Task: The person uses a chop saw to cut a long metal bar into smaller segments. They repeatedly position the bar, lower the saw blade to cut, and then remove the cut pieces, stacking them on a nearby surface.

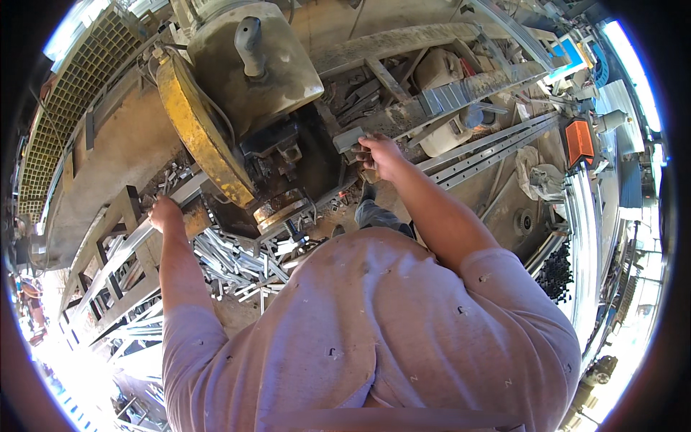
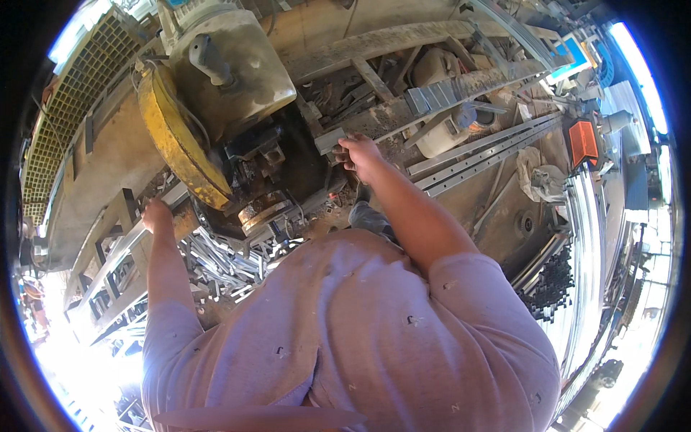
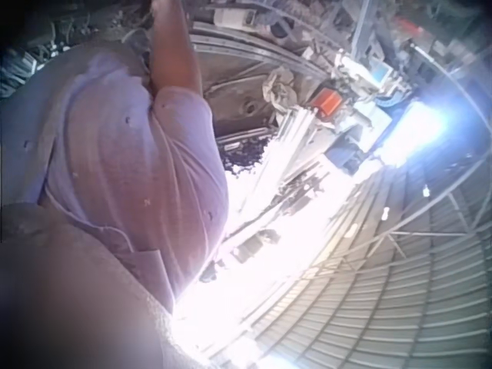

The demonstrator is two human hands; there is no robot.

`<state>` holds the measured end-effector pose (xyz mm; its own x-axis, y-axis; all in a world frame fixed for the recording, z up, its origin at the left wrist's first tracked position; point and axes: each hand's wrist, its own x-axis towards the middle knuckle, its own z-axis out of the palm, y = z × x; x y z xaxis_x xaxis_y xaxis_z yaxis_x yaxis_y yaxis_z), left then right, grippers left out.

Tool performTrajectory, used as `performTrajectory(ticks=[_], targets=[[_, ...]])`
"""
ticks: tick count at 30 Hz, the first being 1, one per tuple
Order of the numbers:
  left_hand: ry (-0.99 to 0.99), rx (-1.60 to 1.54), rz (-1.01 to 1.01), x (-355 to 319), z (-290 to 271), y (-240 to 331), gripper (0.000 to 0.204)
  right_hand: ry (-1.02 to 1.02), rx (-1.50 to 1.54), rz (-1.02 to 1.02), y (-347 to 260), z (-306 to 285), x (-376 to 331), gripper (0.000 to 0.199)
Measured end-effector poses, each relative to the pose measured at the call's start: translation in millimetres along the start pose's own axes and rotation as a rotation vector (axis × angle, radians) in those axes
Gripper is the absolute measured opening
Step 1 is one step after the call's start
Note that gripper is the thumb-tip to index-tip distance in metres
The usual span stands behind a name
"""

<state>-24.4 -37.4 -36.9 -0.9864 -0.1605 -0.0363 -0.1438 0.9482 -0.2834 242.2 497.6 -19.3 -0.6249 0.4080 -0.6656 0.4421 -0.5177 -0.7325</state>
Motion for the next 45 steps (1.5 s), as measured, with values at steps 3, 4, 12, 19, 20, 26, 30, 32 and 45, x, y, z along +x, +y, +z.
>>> performTrajectory(ticks=[3, 4, 12, 19, 20, 26, 30, 32, 45], targets=[[0.001, 0.017, 0.015, -0.6, -0.8, 3.7, 0.038, 0.028, -0.025, 0.000, 1.4, -1.9, 9.7, 0.020], [-0.002, 0.023, 0.022, -0.6, -1.7, 4.9, 0.037, 0.036, -0.002, -0.008, 2.7, -3.4, 12.7, 0.015], [0.050, 0.047, 0.021, -2.3, 1.5, 0.6, 0.035, 0.048, 0.018, -0.009, -1.8, -8.7, 16.0, 0.010], [0.051, 0.042, 0.036, -4.8, -6.7, 5.8, 0.038, 0.087, -0.005, -0.112, -1.8, -16.9, -2.2, 0.026], [0.062, 0.042, 0.047, -5.6, -7.3, 7.6, 0.038, 0.096, -0.052, -0.122, 3.5, -24.9, -8.7, 0.025], [-0.013, 0.078, 0.047, 4.5, -1.9, 4.7, 0.033, 0.153, -1.027, -0.305, 110.9, -130.9, -20.1, 0.047], [-0.015, 0.066, 0.028, -0.3, 3.3, -1.2, 0.033, -0.063, -1.322, -0.349, 212.3, -236.7, -64.5, 0.044], [-0.018, 0.067, 0.027, -0.3, 0.4, -0.5, 0.032, -0.099, -0.965, 0.099, 232.5, -265.3, -101.4, 0.035], [0.040, 0.048, 0.023, 0.8, -1.4, 2.1, 0.034, 0.227, -0.457, 0.526, 332.1, -321.2, -200.2, 0.040]])
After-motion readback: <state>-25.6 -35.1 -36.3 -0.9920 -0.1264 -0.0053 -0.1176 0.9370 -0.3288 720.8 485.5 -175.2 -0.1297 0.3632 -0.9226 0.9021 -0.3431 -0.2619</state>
